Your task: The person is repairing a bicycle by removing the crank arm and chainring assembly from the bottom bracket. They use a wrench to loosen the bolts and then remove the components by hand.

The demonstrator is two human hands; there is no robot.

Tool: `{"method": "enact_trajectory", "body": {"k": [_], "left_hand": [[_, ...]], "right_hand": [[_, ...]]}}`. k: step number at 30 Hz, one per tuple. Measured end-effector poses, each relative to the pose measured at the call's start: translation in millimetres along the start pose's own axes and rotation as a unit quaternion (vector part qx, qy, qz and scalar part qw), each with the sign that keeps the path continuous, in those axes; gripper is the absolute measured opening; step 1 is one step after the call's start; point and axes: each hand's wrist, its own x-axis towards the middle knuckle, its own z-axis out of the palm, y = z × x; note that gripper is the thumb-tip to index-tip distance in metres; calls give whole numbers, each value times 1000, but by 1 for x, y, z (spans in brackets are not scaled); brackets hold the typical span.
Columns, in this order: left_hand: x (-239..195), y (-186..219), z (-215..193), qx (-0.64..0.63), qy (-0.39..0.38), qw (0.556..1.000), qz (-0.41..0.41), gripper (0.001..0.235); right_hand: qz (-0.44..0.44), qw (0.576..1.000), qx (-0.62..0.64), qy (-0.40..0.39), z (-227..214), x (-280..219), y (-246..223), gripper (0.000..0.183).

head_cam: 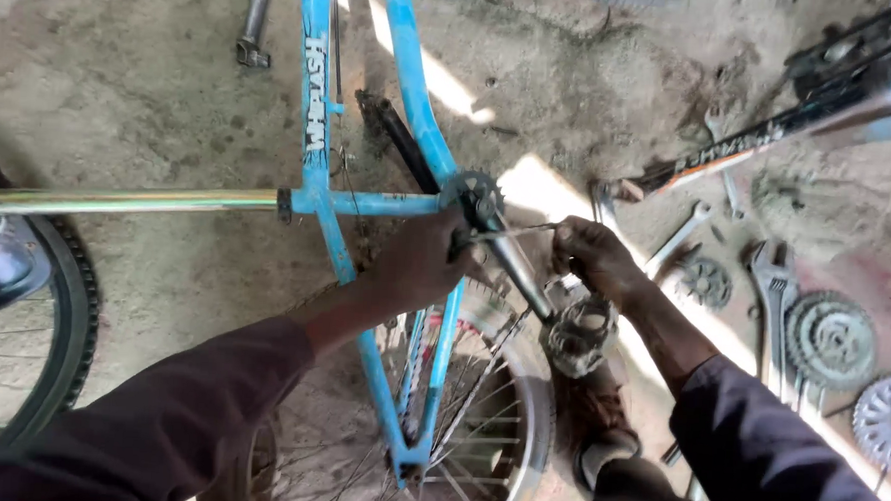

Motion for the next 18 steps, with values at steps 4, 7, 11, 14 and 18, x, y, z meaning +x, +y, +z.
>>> {"method": "enact_trajectory", "body": {"k": [4,7,11,14,18], "left_hand": [[3,14,-31,11,43,999,14,15],[6,16,-33,8,28,999,-18,24],[23,-3,-32,155,41,987,-30,24],[30,-28,-31,189,57,980,-24,17],[30,-37,-36,157,69,985,-27,18]], "right_hand": [[-46,995,-78,-44,34,26,-43,22],[-58,994,-79,-57,36,52,-38,19],[-75,983,-164,-33,65,75,-51,10],[-107,963,-248,10,88,75,-66,9],[-50,897,-430,91,101,82,-69,19]]}}
